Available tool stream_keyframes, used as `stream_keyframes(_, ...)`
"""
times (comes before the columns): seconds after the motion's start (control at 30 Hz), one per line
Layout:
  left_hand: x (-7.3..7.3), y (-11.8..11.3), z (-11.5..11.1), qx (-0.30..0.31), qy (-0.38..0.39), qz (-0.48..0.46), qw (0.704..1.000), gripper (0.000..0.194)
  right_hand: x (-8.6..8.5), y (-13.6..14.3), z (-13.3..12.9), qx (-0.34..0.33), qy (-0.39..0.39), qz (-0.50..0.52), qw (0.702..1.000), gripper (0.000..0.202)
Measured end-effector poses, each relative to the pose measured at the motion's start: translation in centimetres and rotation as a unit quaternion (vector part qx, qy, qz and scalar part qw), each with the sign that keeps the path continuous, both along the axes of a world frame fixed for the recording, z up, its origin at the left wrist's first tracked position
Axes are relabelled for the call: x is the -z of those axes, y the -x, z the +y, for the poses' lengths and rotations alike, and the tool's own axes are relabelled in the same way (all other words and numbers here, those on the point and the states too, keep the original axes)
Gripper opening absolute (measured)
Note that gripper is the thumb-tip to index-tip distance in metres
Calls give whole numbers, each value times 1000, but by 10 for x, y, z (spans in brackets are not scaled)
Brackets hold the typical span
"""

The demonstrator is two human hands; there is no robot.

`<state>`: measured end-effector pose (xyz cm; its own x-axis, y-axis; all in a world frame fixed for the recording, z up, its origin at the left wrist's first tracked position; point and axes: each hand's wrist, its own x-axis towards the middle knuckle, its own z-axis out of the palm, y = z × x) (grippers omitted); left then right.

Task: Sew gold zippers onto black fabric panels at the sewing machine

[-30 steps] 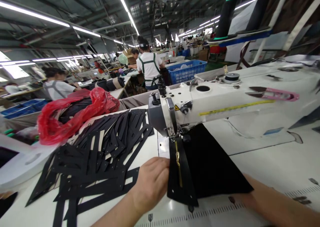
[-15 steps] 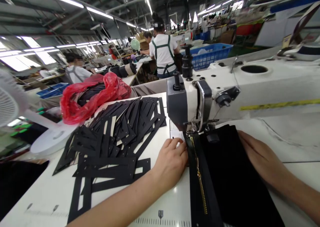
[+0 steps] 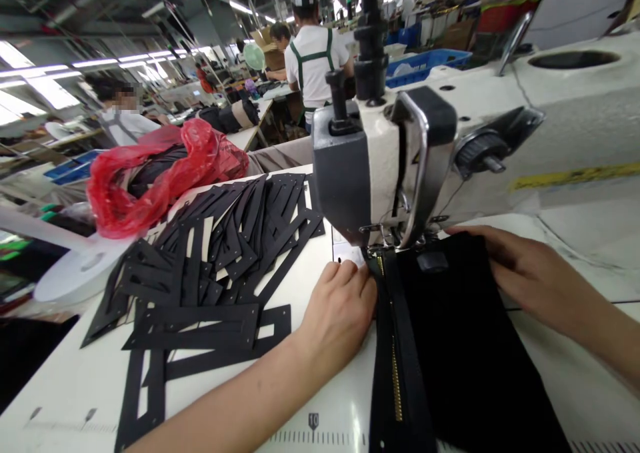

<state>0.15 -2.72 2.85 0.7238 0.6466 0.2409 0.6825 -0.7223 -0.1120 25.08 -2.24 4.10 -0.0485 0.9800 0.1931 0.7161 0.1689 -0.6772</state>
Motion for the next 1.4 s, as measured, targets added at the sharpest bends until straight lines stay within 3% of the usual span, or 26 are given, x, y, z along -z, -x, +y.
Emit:
stream_keyframes(0.1,0,1,1,1,9,-9,1000,10,6,-2,4,-15,35,-34,999,27)
stream_keyframes(0.23,2,2,-1,0,4,-6,1000,8,13,-5,2,-9,0,-102,995,29)
stream_keyframes(0.37,3,2,-2,-5,4,-14,1000,5,0,-6,-1,105,11,-105,989,43)
stream_keyframes(0.43,3,2,-2,-7,6,-22,1000,5,-7,-4,2,119,46,-90,988,54)
stream_keyframes(0.53,3,2,-1,-7,3,-37,999,8,-4,-1,13,68,10,-155,986,41)
stream_keyframes(0.6,3,1,-1,-10,-2,-50,999,10,5,-1,21,53,-33,-236,970,26)
stream_keyframes(0.7,3,-1,-2,-19,0,-75,997,11,14,2,22,41,-99,-323,940,21)
stream_keyframes(0.77,5,-1,-4,-30,9,-101,994,9,12,11,14,16,-188,-342,920,22)
stream_keyframes(0.83,7,0,-5,-48,20,-144,988,9,8,28,1,-41,-260,-298,917,23)
stream_keyframes(0.93,14,4,-6,-52,27,-215,975,18,12,57,-16,-126,-245,-205,939,26)
stream_keyframes(1.03,22,8,-3,5,28,-222,975,25,25,72,-21,-156,-226,-209,939,33)
stream_keyframes(1.13,26,11,1,63,25,-210,975,24,32,70,-19,-164,-231,-224,932,34)
stream_keyframes(1.4,18,12,11,134,0,-159,978,23,30,66,-16,-179,-238,-246,922,35)
